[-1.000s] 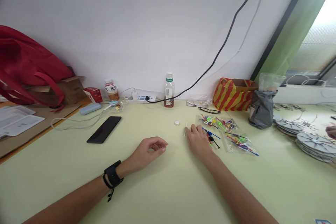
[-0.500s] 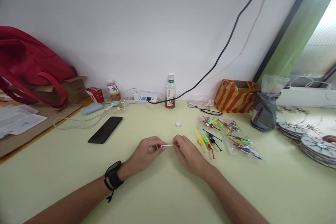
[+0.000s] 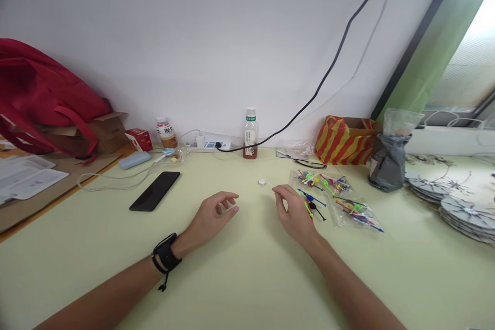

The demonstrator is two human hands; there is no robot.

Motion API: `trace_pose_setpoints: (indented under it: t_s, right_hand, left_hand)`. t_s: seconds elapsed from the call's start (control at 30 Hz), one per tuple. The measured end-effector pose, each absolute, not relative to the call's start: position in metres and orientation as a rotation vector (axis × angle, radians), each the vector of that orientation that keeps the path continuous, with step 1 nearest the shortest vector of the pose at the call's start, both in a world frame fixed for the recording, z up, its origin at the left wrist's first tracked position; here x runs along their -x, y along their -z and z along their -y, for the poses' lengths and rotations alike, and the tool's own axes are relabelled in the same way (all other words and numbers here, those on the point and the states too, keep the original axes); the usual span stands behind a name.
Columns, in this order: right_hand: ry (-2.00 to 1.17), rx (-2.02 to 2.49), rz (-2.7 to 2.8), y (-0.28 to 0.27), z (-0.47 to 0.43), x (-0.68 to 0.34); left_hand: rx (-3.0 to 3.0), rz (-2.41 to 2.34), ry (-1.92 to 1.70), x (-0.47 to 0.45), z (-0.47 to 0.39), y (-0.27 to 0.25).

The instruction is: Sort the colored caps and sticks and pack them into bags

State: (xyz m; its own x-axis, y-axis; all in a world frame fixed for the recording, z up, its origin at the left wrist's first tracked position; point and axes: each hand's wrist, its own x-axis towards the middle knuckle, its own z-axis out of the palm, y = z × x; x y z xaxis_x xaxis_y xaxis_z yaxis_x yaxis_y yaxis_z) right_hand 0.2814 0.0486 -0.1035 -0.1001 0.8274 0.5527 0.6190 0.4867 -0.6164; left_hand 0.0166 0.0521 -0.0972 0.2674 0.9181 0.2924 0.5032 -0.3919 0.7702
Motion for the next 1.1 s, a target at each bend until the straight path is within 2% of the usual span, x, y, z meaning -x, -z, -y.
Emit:
trace_pose_setpoints:
  t_s: [0.57,0.83,1.1]
  right_hand:
    - [-0.327,1.313,1.945,0.121,-0.058,-0.289]
    - [-0.353,1.373,1.993,0.102,-0.046,-0.279]
    - [-0.801,1.221,2.046,0.096,-0.031,-0.269]
  left_hand:
    - [-2.09,-1.237,-0.932,-0.014,-0.052,0.104]
    - [-2.102,-1.27,-0.896,-0.015,-0.05,0.101]
    - [-2.259,-1.022,-0.796,-0.017,-0.041,0.093]
